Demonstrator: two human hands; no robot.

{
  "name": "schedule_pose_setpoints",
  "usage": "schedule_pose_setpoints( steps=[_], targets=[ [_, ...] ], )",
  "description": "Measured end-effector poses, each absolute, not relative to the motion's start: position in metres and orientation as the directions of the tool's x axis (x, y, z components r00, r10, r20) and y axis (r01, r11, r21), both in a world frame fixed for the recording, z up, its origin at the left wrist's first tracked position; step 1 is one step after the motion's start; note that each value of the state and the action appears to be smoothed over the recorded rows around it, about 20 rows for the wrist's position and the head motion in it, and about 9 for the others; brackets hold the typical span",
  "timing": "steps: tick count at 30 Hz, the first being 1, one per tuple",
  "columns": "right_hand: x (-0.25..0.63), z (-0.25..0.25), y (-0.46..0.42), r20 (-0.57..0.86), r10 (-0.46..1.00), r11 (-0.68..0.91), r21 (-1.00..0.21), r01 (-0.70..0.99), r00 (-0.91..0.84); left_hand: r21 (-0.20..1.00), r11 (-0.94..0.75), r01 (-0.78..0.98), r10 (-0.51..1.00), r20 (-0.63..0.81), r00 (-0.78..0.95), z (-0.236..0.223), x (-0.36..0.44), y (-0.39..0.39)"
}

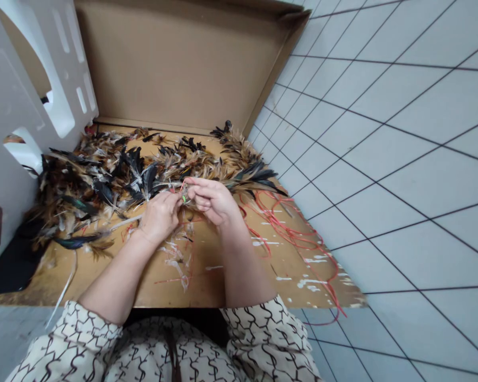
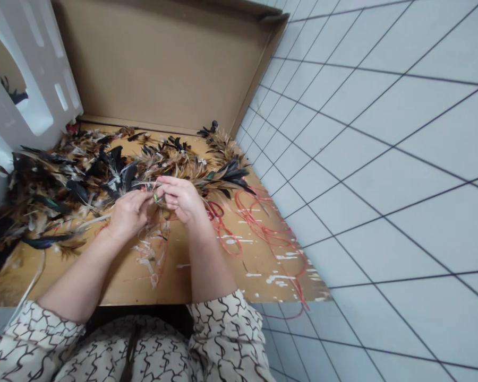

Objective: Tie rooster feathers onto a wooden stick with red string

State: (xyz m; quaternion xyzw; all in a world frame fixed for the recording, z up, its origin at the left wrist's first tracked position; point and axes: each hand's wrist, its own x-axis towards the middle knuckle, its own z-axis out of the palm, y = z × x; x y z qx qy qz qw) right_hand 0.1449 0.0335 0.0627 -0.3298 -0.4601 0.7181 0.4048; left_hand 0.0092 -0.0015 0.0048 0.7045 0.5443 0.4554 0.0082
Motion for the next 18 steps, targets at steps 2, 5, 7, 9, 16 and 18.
schedule_pose_setpoints(
  steps=[2,5,7,9,16,18],
  targets=[
    [0.154,0.064,0.038,-0.062,0.911,-0.217,-0.914,-0.344,-0.408,0.577,-0.373,0.727,0.816,0.577,-0.040,0.008,0.007,-0.001],
    [0.170,0.066,0.045,-0.006,0.953,-0.140,-0.895,-0.424,-0.302,0.718,-0.288,0.634,0.880,0.460,-0.121,0.014,0.001,0.000],
    [0.181,0.066,0.050,0.032,0.972,-0.078,-0.891,-0.448,-0.232,0.815,-0.208,0.540,0.913,0.360,-0.192,0.018,-0.005,0.001],
    [0.191,0.066,0.054,0.064,0.986,-0.014,-0.889,-0.457,-0.153,0.875,-0.138,0.465,0.936,0.269,-0.228,0.023,-0.010,0.000],
    [0.226,0.044,0.076,0.092,0.986,0.150,-0.856,-0.495,0.140,0.970,0.000,0.243,0.989,0.035,-0.140,0.039,-0.023,-0.004],
    [0.233,0.036,0.083,0.055,0.973,0.162,-0.849,-0.503,0.222,0.986,0.041,0.164,0.990,-0.018,-0.142,0.044,-0.025,-0.006]
  ],
)
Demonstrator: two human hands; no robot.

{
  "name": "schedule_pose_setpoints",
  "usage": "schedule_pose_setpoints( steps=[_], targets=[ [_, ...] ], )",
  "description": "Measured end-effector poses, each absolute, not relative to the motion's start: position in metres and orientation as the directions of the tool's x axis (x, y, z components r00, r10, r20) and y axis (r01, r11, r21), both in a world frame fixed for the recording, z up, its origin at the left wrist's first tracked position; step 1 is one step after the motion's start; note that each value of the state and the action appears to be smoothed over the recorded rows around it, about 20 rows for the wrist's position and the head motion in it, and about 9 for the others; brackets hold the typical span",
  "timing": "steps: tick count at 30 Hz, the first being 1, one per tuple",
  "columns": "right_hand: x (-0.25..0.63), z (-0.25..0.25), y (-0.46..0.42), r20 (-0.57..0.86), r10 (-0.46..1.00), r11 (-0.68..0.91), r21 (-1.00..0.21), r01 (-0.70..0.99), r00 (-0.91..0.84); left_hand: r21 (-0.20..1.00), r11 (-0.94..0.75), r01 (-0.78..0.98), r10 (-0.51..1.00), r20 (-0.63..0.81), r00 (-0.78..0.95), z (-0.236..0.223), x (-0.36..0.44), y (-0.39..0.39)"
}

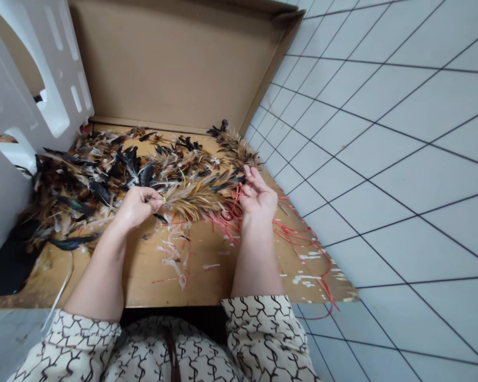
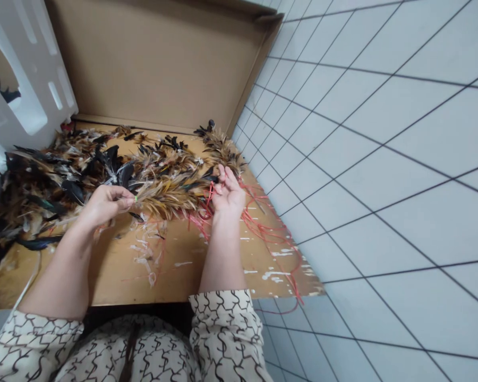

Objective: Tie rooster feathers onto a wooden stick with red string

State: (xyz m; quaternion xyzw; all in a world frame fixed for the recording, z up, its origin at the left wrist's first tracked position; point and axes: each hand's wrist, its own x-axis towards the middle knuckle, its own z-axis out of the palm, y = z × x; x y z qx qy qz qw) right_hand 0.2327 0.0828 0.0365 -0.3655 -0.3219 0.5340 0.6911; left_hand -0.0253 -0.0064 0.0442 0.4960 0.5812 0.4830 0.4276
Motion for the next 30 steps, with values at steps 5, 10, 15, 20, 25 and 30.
schedule_pose_setpoints(
  steps=[5,10,15,20,25,30],
  targets=[
    [0.230,0.035,0.084,-0.112,0.913,0.117,-0.849,-0.515,0.392,0.990,0.047,-0.135,0.986,-0.067,-0.151,0.052,-0.035,-0.010],
    [0.212,0.039,0.076,-0.060,0.898,-0.066,-0.998,-0.002,0.436,0.934,-0.017,-0.357,0.976,-0.062,-0.208,0.054,-0.042,-0.009],
    [0.183,0.038,0.063,0.403,0.844,0.049,-0.715,0.697,0.355,0.875,0.012,-0.483,0.967,-0.133,-0.217,0.052,-0.032,-0.005],
    [0.138,0.031,0.037,0.416,0.903,0.428,-0.848,0.313,-0.106,0.828,0.109,-0.550,0.969,-0.212,-0.126,0.048,-0.018,-0.002],
    [0.108,0.023,0.016,0.353,0.908,0.392,-0.907,0.157,-0.227,0.768,0.155,-0.621,0.965,-0.252,-0.071,0.043,-0.016,0.001],
    [0.105,0.022,0.012,0.355,0.923,0.377,-0.910,0.171,-0.148,0.730,0.203,-0.653,0.956,-0.293,-0.030,0.043,-0.016,0.003]
  ],
)
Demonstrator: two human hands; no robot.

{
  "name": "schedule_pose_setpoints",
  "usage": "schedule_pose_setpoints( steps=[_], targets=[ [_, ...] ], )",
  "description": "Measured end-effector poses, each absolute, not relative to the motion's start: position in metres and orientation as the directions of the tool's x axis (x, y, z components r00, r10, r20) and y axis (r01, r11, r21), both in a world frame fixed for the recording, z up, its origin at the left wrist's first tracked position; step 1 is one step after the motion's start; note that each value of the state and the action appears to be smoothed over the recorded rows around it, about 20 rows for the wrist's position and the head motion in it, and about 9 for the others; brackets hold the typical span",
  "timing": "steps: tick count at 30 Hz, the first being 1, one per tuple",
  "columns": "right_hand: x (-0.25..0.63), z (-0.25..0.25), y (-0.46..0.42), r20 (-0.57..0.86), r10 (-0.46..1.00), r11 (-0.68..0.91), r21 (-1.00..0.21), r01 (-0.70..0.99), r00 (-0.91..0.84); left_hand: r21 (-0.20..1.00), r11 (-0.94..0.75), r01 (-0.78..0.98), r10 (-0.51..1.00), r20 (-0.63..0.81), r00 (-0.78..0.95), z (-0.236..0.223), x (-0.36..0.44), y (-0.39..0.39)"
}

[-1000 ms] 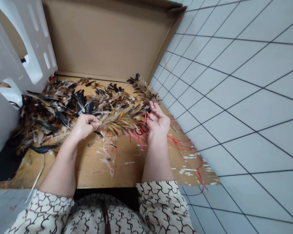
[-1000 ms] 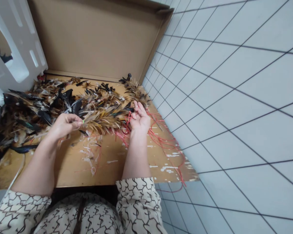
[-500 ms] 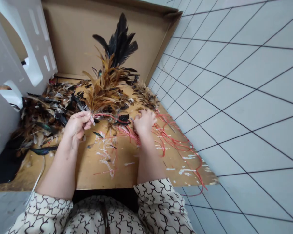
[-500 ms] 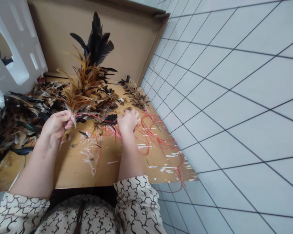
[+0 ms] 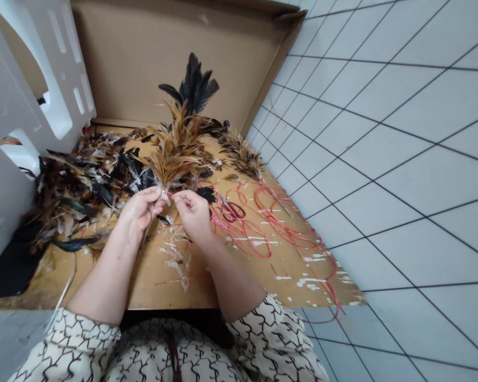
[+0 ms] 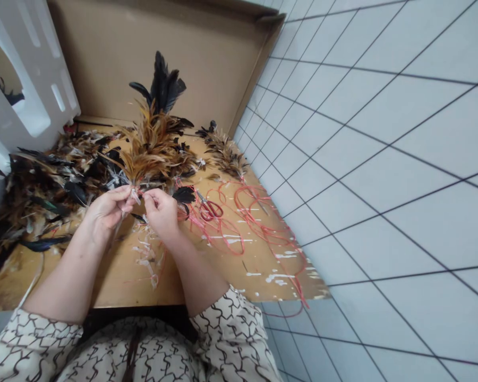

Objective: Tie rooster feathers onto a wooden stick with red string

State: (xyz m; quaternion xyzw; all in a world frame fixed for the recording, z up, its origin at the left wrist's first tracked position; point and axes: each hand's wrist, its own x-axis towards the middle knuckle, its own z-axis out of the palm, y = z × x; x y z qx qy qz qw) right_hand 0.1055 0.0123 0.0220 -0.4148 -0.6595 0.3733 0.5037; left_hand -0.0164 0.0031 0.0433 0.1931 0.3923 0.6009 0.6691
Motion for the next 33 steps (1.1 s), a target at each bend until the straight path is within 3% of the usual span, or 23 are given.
schedule_pose_setpoints(
  steps=[6,12,19,22,24,27,30,33],
  targets=[
    [0.104,0.024,0.008,0.352,0.921,0.381,-0.902,0.203,-0.164,0.719,0.220,-0.660,0.945,-0.325,-0.039,0.041,-0.014,0.005],
    [0.099,0.023,0.002,0.357,0.916,0.392,-0.896,0.211,-0.185,0.786,0.113,-0.608,0.949,-0.267,-0.169,0.036,-0.009,0.006],
    [0.125,0.032,0.020,0.139,0.912,0.206,-0.969,0.139,-0.386,0.831,0.078,-0.551,0.932,-0.257,-0.257,0.036,-0.017,0.009],
    [0.149,0.037,0.034,0.002,0.944,0.102,-0.953,0.285,-0.331,0.824,0.086,-0.560,0.922,-0.279,-0.268,0.038,-0.022,0.010],
    [0.160,0.037,0.042,-0.034,0.981,0.078,-0.831,0.550,-0.190,0.814,0.100,-0.573,0.921,-0.294,-0.256,0.039,-0.024,0.009],
    [0.162,0.032,0.048,0.103,0.993,0.098,-0.534,0.840,-0.050,0.803,0.116,-0.585,0.927,-0.299,-0.226,0.040,-0.025,0.009],
    [0.152,0.026,0.048,0.180,0.971,0.210,-0.343,0.916,-0.155,0.793,0.133,-0.594,0.931,-0.305,-0.199,0.039,-0.026,0.009],
    [0.140,0.023,0.044,0.104,0.958,0.284,-0.183,0.941,-0.269,0.779,0.151,-0.608,0.935,-0.312,-0.167,0.036,-0.028,0.010]
  ],
)
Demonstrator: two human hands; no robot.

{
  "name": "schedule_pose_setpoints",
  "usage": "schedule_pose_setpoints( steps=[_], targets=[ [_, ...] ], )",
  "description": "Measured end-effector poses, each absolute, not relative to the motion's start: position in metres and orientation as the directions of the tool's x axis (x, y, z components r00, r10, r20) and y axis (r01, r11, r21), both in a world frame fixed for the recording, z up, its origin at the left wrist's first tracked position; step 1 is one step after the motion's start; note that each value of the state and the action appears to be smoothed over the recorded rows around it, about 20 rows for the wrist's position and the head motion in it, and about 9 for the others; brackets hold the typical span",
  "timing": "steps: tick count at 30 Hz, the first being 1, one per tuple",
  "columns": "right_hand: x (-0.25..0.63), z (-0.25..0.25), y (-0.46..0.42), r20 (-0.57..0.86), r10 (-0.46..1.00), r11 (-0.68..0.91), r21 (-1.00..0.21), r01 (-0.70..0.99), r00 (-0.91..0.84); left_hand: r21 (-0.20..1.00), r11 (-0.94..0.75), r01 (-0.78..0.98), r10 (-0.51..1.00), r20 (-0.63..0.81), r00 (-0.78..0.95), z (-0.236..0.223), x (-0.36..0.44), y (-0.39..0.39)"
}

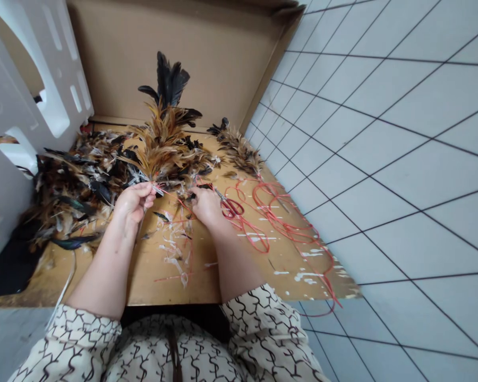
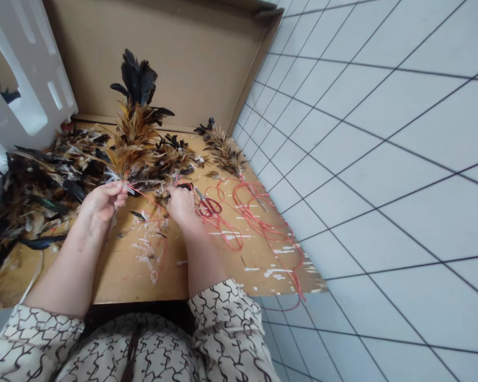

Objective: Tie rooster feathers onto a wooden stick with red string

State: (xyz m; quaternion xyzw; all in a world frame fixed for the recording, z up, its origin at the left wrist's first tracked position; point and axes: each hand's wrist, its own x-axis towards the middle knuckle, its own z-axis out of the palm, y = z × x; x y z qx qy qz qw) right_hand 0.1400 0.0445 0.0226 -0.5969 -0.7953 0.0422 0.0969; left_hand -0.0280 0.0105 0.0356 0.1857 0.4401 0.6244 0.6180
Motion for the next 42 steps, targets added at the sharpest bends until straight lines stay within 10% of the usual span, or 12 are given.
schedule_pose_setpoints(
  steps=[6,12,18,23,30,42],
  targets=[
    [0.136,0.023,0.043,0.020,0.957,0.289,-0.098,0.952,-0.288,0.763,0.167,-0.625,0.934,-0.326,-0.149,0.035,-0.031,0.011],
    [0.145,0.015,0.048,0.398,0.911,0.319,-0.513,0.797,-0.109,0.757,0.165,-0.632,0.922,-0.345,-0.173,0.046,-0.027,0.007],
    [0.145,0.002,0.053,0.426,0.905,0.390,-0.824,0.412,-0.003,0.742,0.169,-0.648,0.928,-0.341,-0.148,0.044,-0.030,0.008],
    [0.151,0.010,0.061,0.486,0.873,0.424,-0.715,0.555,-0.041,0.726,0.160,-0.669,0.936,-0.328,-0.132,0.038,-0.032,0.011],
    [0.149,0.024,0.072,0.312,0.949,0.087,-0.416,0.905,0.052,0.730,0.179,-0.660,0.917,-0.367,-0.158,0.042,-0.027,0.010],
    [0.111,0.007,0.064,0.140,0.968,0.231,-0.169,0.958,-0.209,0.715,0.196,-0.671,0.926,-0.360,-0.113,0.037,-0.025,0.011]
  ],
)
